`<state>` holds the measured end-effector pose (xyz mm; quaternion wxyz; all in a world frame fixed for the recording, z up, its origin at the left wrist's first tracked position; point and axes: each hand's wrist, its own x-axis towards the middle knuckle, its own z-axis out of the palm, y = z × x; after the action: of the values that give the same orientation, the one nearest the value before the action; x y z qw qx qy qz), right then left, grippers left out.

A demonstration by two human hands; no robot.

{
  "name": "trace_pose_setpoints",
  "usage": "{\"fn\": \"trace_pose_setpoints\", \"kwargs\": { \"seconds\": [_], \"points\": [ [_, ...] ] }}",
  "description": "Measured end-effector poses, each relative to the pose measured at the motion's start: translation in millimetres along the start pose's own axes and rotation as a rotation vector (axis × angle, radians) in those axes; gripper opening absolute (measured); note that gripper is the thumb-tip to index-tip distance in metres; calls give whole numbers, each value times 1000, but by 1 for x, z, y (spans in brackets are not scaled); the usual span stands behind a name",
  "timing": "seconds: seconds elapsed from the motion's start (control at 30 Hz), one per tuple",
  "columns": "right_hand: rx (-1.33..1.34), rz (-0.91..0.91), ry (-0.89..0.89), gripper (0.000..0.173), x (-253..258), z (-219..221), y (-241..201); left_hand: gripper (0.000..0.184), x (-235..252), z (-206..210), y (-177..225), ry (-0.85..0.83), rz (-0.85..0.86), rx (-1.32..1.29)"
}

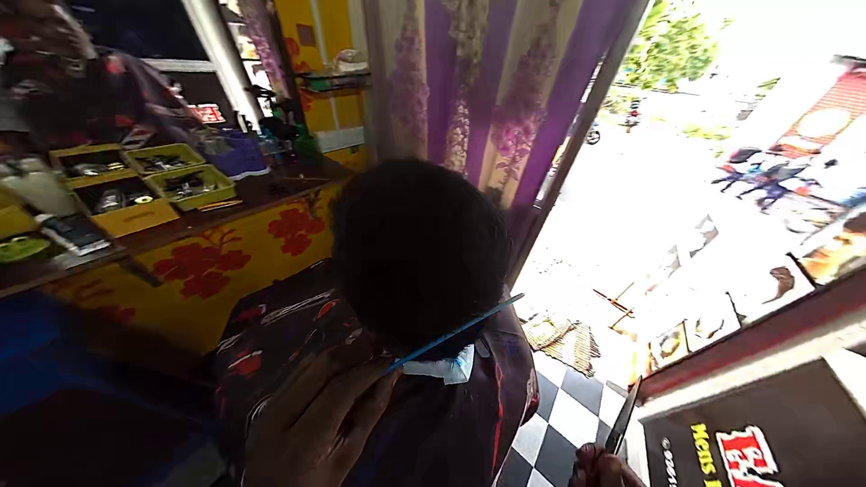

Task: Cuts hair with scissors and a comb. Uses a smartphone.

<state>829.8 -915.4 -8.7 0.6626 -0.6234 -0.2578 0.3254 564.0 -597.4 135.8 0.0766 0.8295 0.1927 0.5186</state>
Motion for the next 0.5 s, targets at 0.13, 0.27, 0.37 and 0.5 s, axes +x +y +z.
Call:
{"fn": "trace_pose_setpoints", "kwargs": {
  "seconds": [0.13,0.27,0.37,0.5],
  "points": [
    [51,15,-231,39,66,-6,-36,15,-3,-4,15,48,-75,142],
    [129,20,-517,51,125,-29,-48,16,-2,-8,42,122,-91,232],
    [61,26,-606,64,160,-43,-43,18,12,-14,67,174,-50,323],
    [18,22,-595,51,174,-43,-45,24,29,-10,81,-9,-131,452]
  ]
}}
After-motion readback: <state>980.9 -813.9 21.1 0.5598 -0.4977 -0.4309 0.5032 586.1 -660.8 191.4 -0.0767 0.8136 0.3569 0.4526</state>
